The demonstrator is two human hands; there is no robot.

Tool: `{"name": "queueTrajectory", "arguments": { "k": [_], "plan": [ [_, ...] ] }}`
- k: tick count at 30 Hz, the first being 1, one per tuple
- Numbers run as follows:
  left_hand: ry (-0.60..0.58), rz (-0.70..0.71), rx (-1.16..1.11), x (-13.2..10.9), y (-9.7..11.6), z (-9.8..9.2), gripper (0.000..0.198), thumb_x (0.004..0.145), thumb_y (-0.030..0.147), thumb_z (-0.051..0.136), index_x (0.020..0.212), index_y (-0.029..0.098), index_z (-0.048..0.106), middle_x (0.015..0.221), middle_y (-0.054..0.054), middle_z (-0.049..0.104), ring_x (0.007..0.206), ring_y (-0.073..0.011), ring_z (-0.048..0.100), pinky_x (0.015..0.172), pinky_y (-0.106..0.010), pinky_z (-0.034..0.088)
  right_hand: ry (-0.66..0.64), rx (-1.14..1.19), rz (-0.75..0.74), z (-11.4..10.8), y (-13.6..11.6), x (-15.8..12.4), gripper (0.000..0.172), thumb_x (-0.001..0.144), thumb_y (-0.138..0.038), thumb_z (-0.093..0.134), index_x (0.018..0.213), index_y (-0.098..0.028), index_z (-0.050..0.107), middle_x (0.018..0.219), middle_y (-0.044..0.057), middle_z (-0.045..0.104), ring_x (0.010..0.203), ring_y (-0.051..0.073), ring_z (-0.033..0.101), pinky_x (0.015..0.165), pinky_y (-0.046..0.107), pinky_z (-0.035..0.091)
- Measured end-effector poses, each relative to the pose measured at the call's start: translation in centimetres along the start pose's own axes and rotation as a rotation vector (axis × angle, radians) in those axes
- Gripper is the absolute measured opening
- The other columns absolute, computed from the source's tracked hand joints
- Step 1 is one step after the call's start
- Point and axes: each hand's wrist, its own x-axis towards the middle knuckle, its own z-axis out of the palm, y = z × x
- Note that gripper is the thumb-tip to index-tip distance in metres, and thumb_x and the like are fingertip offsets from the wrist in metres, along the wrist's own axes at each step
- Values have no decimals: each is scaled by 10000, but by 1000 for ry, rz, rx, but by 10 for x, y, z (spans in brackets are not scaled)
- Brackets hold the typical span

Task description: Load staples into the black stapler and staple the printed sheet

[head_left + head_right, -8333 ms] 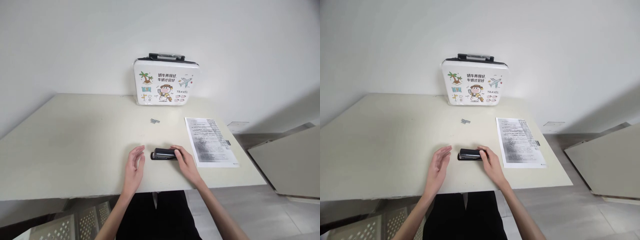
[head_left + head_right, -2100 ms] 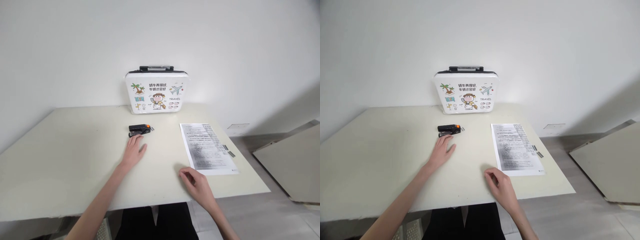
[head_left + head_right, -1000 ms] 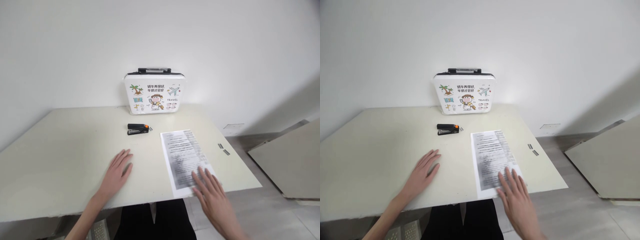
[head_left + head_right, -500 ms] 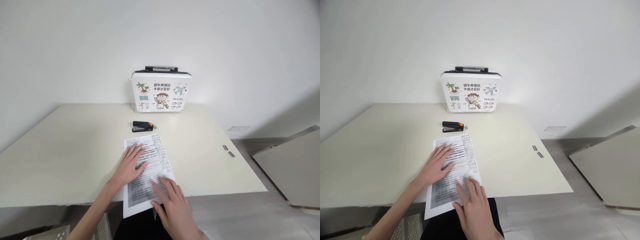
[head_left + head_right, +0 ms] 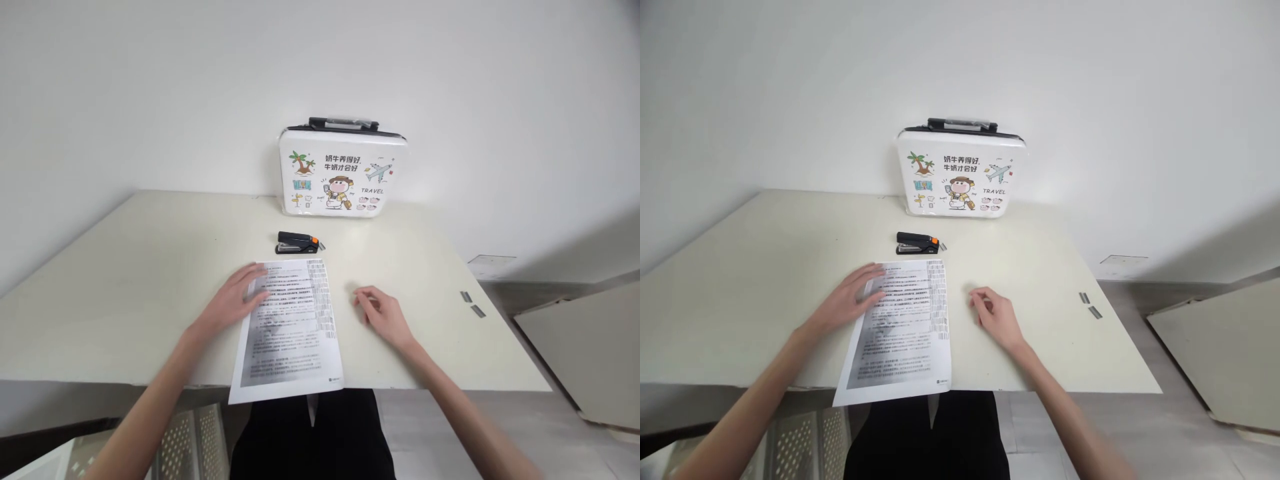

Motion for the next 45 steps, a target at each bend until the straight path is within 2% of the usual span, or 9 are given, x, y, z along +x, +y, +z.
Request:
{"name": "queueTrajectory", "arguments": {
  "k": [4, 7, 10, 12, 17, 29, 37, 40, 45],
  "plan": [
    [89, -103, -106, 12, -17, 2, 555, 962, 622, 611, 1401, 282, 610, 1542, -71, 578, 1428, -284, 539, 1244, -487, 385, 129, 73, -41, 15, 3, 64, 336, 995, -471, 469, 1085, -204, 652, 1005, 55, 748, 530, 122, 591, 508, 266, 434],
    [121, -103, -138, 15, -20, 4, 534, 941, 603, 651, 1365, 279, 628, 1501, -65, 611, 1399, -273, 565, 1233, -481, 398, 274, 42, -115, 32, 2, 104, 258, 914, -281, 423, 897, -198, 666, 898, 48, 703, 677, 154, 598, 651, 281, 471],
    [148, -103, -123, 14, -20, 6, 481, 949, 574, 651, 1324, 272, 648, 1461, -68, 640, 1374, -272, 584, 1220, -490, 414, 321, 30, -160, 42, 2, 122, 250, 786, -171, 401, 654, -218, 608, 794, 45, 634, 802, 183, 570, 808, 312, 463],
    [154, -114, -111, 14, -19, 7, 455, 959, 560, 637, 1310, 272, 651, 1450, -68, 647, 1365, -273, 592, 1213, -495, 424, 316, 38, -179, 43, 4, 124, 251, 712, -140, 385, 558, -230, 562, 734, 40, 607, 794, 183, 558, 822, 315, 450],
    [142, -112, -104, 13, -17, 8, 402, 978, 506, 624, 1307, 277, 653, 1467, -54, 635, 1379, -264, 578, 1220, -474, 420, 249, 74, -183, 40, 4, 116, 229, 603, -135, 366, 461, -238, 513, 604, 11, 546, 631, 153, 515, 679, 288, 414],
    [254, -291, -159, 15, -11, 3, 351, 1007, 434, 545, 1272, 240, 668, 1383, -53, 700, 1307, -270, 639, 1112, -426, 519, 224, 56, -159, 41, -2, 111, 202, 598, -171, 371, 460, -237, 502, 539, -2, 518, 572, 151, 466, 627, 282, 375],
    [236, -307, -173, 11, -13, 1, 370, 1001, 434, 528, 1285, 241, 664, 1378, -61, 698, 1238, -279, 671, 771, -332, 618, 211, 43, -172, 44, -5, 109, 186, 569, -196, 369, 464, -238, 517, 536, -1, 538, 563, 153, 471, 626, 281, 378],
    [237, -305, -177, 10, -14, 2, 378, 1003, 447, 519, 1289, 244, 662, 1377, -61, 697, 1235, -278, 671, 808, -344, 618, 209, 38, -173, 45, -4, 108, 187, 558, -196, 363, 467, -239, 521, 541, -2, 547, 570, 155, 482, 629, 281, 377],
    [235, -298, -167, 8, -16, 3, 364, 1005, 434, 526, 1283, 241, 660, 1364, -57, 700, 1269, -266, 653, 1035, -393, 560, 230, 32, -171, 46, -2, 107, 196, 563, -195, 351, 476, -238, 521, 553, -2, 546, 590, 160, 494, 637, 285, 368]
  ]
}}
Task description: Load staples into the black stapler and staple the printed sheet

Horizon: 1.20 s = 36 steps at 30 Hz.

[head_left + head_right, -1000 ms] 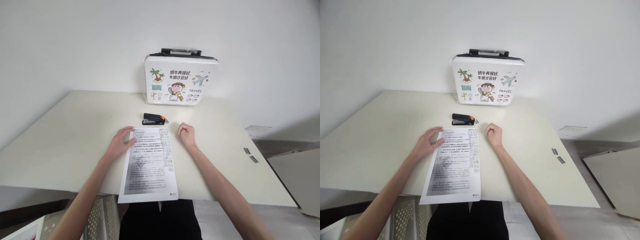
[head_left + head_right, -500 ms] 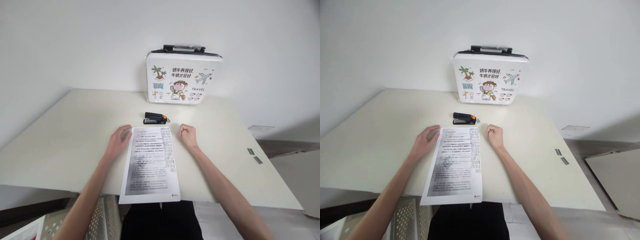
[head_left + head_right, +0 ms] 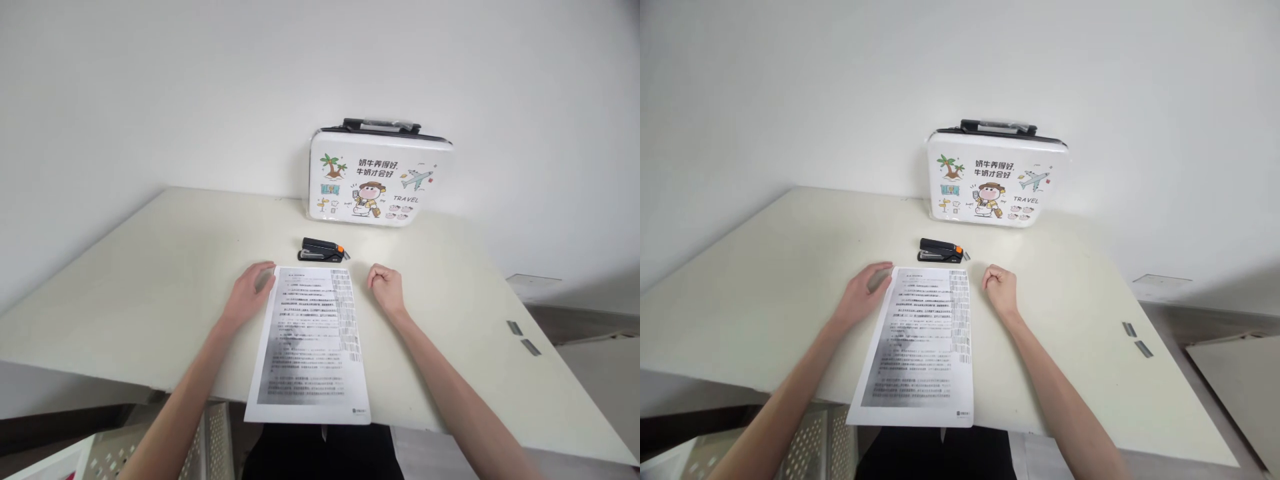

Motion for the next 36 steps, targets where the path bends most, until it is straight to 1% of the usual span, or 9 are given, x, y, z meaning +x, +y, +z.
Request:
{"name": "queueTrajectory", "arguments": {
  "k": [4, 13, 15, 17, 19, 22, 28, 32, 36],
  "plan": [
    [-15, 54, 26, 0, -4, 2, 362, 999, 436, 552, 1291, 242, 646, 1373, -67, 689, 1306, -270, 626, 1178, -448, 459, 28, -17, 2, 1, 2, 0, 190, 615, -182, 360, 528, -233, 521, 574, -11, 535, 587, 154, 469, 617, 284, 342],
    [-142, 233, 177, -3, -7, 4, 490, 982, 522, 606, 1387, 247, 597, 1539, -89, 583, 1475, -304, 476, 1242, -518, 359, -30, -73, -19, 7, -2, 6, 188, 863, -209, 399, 783, -233, 568, 648, -35, 519, 549, 156, 400, 566, 288, 324],
    [-161, 224, 211, -3, -6, 4, 518, 976, 546, 612, 1397, 245, 594, 1564, -93, 560, 1491, -315, 456, 1238, -530, 355, -54, -99, -72, 13, -6, 13, 167, 901, -239, 438, 893, -227, 604, 785, 6, 619, 658, 183, 508, 647, 306, 408],
    [-165, 217, 222, -3, -6, 4, 531, 978, 565, 604, 1400, 243, 593, 1572, -94, 553, 1495, -314, 452, 1238, -530, 353, -75, -181, -211, 22, -10, 23, 205, 940, -303, 501, 1073, -211, 628, 996, 76, 684, 883, 245, 594, 826, 372, 480],
    [-158, 222, 219, -3, -7, 5, 535, 978, 574, 601, 1397, 241, 595, 1568, -93, 557, 1491, -310, 457, 1243, -523, 349, -97, -308, -386, 34, -14, 36, 373, 971, -382, 554, 1283, -181, 588, 1209, 150, 667, 1113, 313, 573, 1007, 464, 458],
    [-149, 229, 217, -2, -9, 7, 536, 972, 581, 607, 1387, 242, 602, 1561, -92, 564, 1488, -309, 462, 1247, -518, 345, -158, -478, -510, 55, -20, 55, 555, 987, -440, 600, 1448, -144, 512, 1383, 197, 605, 1265, 365, 499, 1113, 524, 393],
    [-158, 226, 236, -3, -9, 6, 537, 980, 587, 598, 1387, 237, 601, 1563, -98, 563, 1488, -300, 464, 1242, -509, 349, -274, -612, -526, 87, -29, 72, 285, 1004, -377, 623, 1195, -175, 683, 1153, 160, 730, 1196, 364, 550, 1121, 542, 353],
    [-150, 235, 252, -3, -10, 7, 543, 990, 595, 582, 1396, 235, 600, 1585, -106, 538, 1499, -301, 452, 1242, -506, 349, -264, -578, -551, 74, -36, 60, 270, 1023, -386, 602, 1182, -181, 676, 1130, 143, 745, 1129, 338, 603, 1103, 521, 388],
    [-139, 249, 259, -3, -13, 9, 525, 1006, 582, 556, 1402, 239, 596, 1604, -108, 515, 1503, -304, 447, 1243, -511, 347, -191, -484, -542, 23, -47, 27, 321, 1030, -456, 591, 1219, -205, 655, 1179, 135, 732, 1048, 322, 652, 984, 476, 495]
  ]
}}
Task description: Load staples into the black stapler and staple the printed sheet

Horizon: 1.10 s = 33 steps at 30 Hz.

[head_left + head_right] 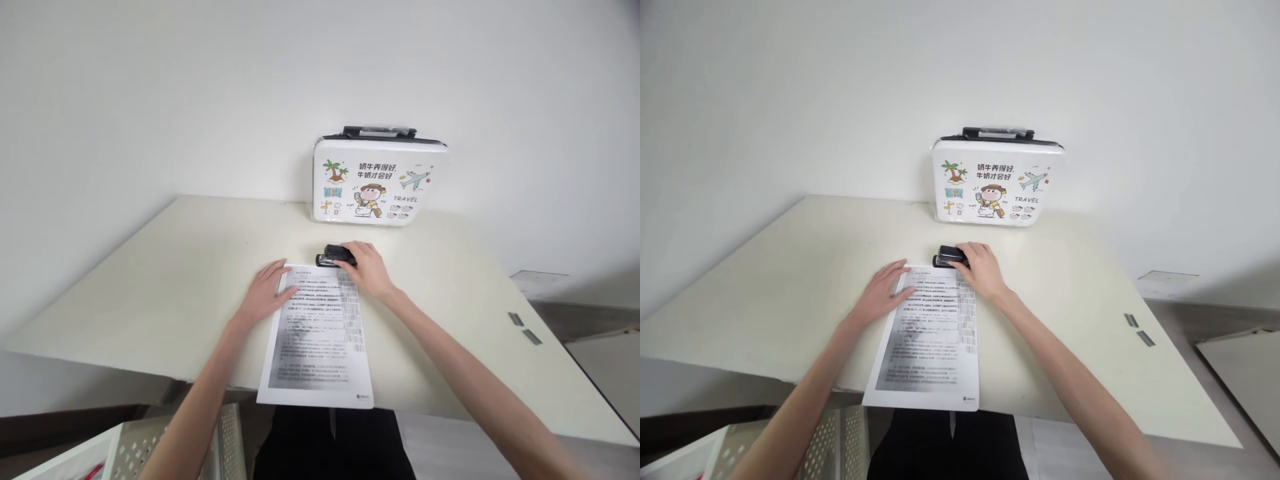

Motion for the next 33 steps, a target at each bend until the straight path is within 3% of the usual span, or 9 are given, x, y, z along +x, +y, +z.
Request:
{"name": "queueTrajectory", "arguments": {
  "k": [6, 10, 16, 22, 27, 30, 33],
  "plan": [
    [65, -19, -32, 3, -2, 3, 439, 1036, 517, 503, 1356, 236, 608, 1555, -114, 561, 1450, -287, 511, 1238, -495, 375, -144, 88, 117, -91, -13, -91, 328, 1040, -498, 573, 1246, -250, 634, 1121, 101, 739, 990, 292, 694, 853, 434, 563],
    [88, -32, -64, 3, 1, 1, 422, 1059, 493, 448, 1362, 232, 582, 1560, -116, 545, 1452, -278, 503, 1239, -503, 380, -192, 106, 224, -118, -18, -145, 307, 1028, -505, 587, 1242, -298, 658, 1130, 101, 743, 989, 306, 713, 798, 441, 593],
    [55, 42, -59, 1, 22, -9, 395, 1081, 462, 411, 1349, 248, 607, 1534, -101, 568, 1460, -278, 489, 1245, -524, 369, -192, 161, 309, -121, -19, -184, 297, 1015, -506, 609, 1247, -331, 673, 1148, 96, 746, 1013, 316, 721, 827, 489, 624],
    [-162, 197, -94, 0, 96, -16, 372, 1104, 405, 397, 1361, 270, 631, 1465, -45, 637, 1483, -267, 462, 1249, -520, 373, -193, 139, 289, -114, -18, -192, 283, 1020, -487, 616, 1252, -334, 670, 1129, 74, 753, 995, 301, 724, 819, 473, 612],
    [-284, 344, -174, -6, 162, -4, 277, 1087, 370, 495, 1298, 301, 662, 1403, -19, 678, 1468, -255, 482, 1235, -483, 400, -141, 153, 306, -112, -20, -195, 304, 1000, -478, 648, 1261, -327, 683, 1143, 71, 756, 1026, 304, 717, 875, 472, 594],
    [-310, 353, -227, -10, 183, 7, 281, 1074, 364, 532, 1324, 319, 650, 1393, -25, 682, 1463, -262, 491, 1214, -489, 431, -94, 240, 403, -112, -19, -200, 313, 1043, -467, 561, 1298, -317, 664, 1237, 78, 742, 1145, 302, 699, 975, 471, 571],
    [-321, 335, -252, -12, 189, 15, 344, 1072, 376, 534, 1407, 325, 597, 1416, -45, 664, 1452, -272, 505, 1200, -507, 453, 19, 327, 584, -111, -16, -207, 331, 1091, -457, 421, 1252, -301, 665, 1220, 72, 759, 1154, 282, 711, 995, 446, 564]
  ]
}}
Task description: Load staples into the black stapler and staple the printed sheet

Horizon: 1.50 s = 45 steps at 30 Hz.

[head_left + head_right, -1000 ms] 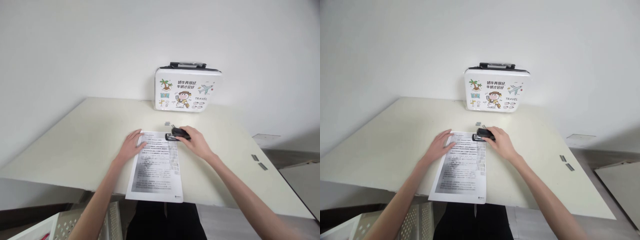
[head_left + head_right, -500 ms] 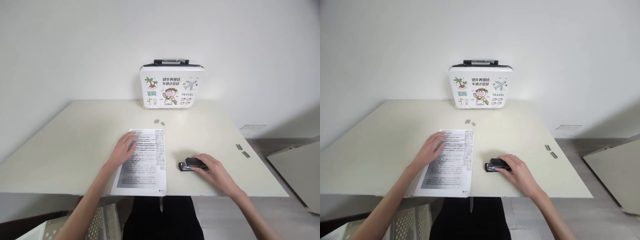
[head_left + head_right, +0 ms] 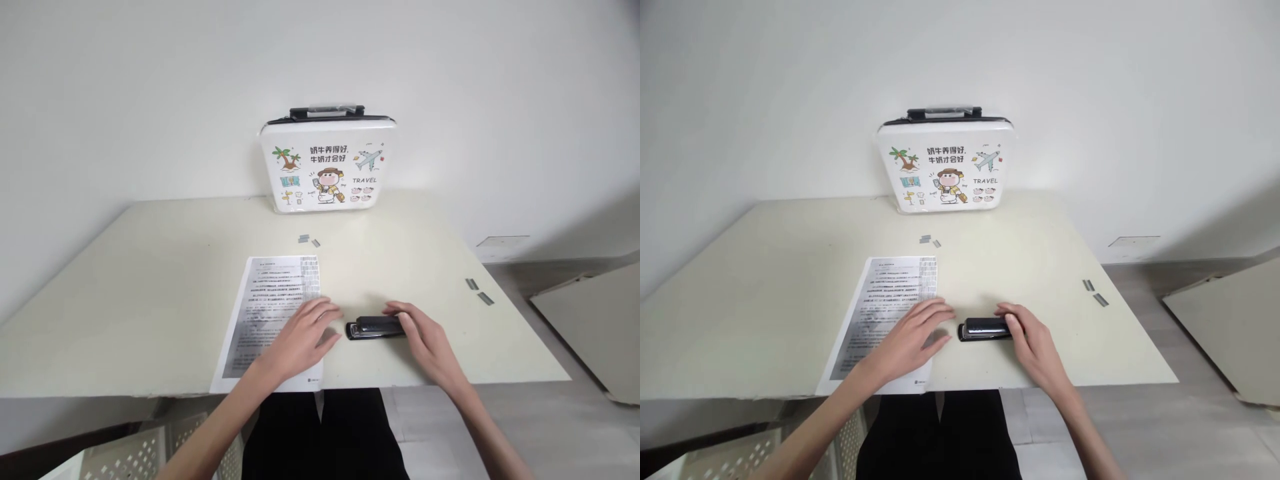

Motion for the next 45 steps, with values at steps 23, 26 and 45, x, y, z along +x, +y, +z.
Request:
{"name": "queueTrajectory", "arguments": {
  "k": [23, 26, 45],
  "plan": [
    [19, -155, 69, -22, -23, 5, 705, 1006, 560, 616, 1621, 340, 353, 1737, -66, 291, 1617, -334, 211, 1291, -565, 301, 89, 172, 108, -1, 12, -3, 319, 1077, -479, 461, 1261, -285, 633, 1209, 92, 746, 1085, 260, 717, 1003, 428, 561],
    [27, -112, 54, -16, -15, 3, 529, 1034, 494, 596, 1527, 337, 487, 1687, -51, 391, 1607, -315, 249, 1278, -560, 338, 85, 172, 108, -2, 12, -2, 332, 1073, -488, 466, 1273, -282, 635, 1204, 91, 743, 1074, 261, 717, 989, 425, 562],
    [91, 17, -47, 25, 15, 25, 155, 997, 328, 695, 1140, 271, 702, 1348, -34, 710, 1443, -311, 506, 1166, -532, 491, 47, 131, 110, -2, 9, -4, 392, 1074, -538, 437, 1222, -267, 679, 1237, 80, 758, 1164, 257, 710, 1034, 400, 546]
  ]
}}
